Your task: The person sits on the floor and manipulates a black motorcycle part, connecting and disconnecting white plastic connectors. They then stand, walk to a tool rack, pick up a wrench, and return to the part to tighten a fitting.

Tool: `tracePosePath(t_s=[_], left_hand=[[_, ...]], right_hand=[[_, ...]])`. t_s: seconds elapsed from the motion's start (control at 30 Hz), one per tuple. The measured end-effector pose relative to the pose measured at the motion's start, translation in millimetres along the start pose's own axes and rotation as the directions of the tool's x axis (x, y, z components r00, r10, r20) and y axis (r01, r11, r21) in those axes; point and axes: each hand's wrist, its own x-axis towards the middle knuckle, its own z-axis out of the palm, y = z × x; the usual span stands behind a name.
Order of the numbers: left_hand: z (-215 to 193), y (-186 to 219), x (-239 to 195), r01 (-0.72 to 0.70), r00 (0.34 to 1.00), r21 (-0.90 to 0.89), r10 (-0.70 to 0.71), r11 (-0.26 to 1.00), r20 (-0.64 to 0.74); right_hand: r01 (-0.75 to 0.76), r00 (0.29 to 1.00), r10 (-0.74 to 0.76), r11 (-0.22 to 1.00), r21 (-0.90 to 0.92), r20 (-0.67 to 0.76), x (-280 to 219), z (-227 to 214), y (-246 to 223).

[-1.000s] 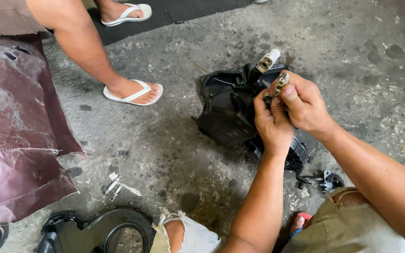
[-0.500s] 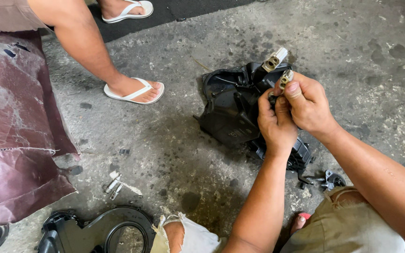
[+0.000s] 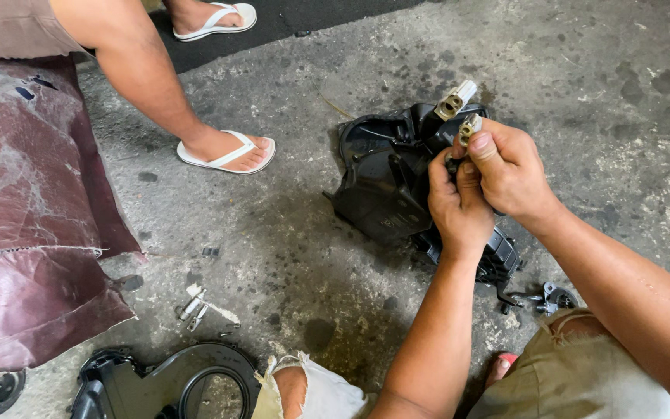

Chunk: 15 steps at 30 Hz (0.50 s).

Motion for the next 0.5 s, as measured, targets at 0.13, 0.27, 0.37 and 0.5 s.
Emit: tracePosePath(t_s=[0.13, 0.27, 0.37, 0.5], left_hand=[[-0.6, -0.5, 0.0, 0.014, 1.0, 0.008, -0.014, 1.0, 0.01], [-1.7, -0.6, 0.0, 0.033, 0.999, 0.009, -0.034, 0.999, 0.019], [-2.0, -1.1, 0.0, 0.035, 0.999, -0.018, -0.034, 0.999, 0.033], [-3.0, -1.3, 0.3, 0.036, 0.999, -0.007, -0.036, 0.999, 0.041]], right_hand=[[-0.03, 1.0, 0.03, 1.0, -0.007, -0.005, 0.8, 0.2, -0.6], [-0.068, 0.998, 0.068, 0.997, 0.022, 0.003, 1.8, 0.9, -1.4], [-0.067, 0.998, 0.067, 0.998, 0.007, 0.001, 2.4, 1.0, -1.9], [-0.086, 0.996, 0.086, 0.996, 0.011, 0.006, 3.9, 0.8, -1.8]])
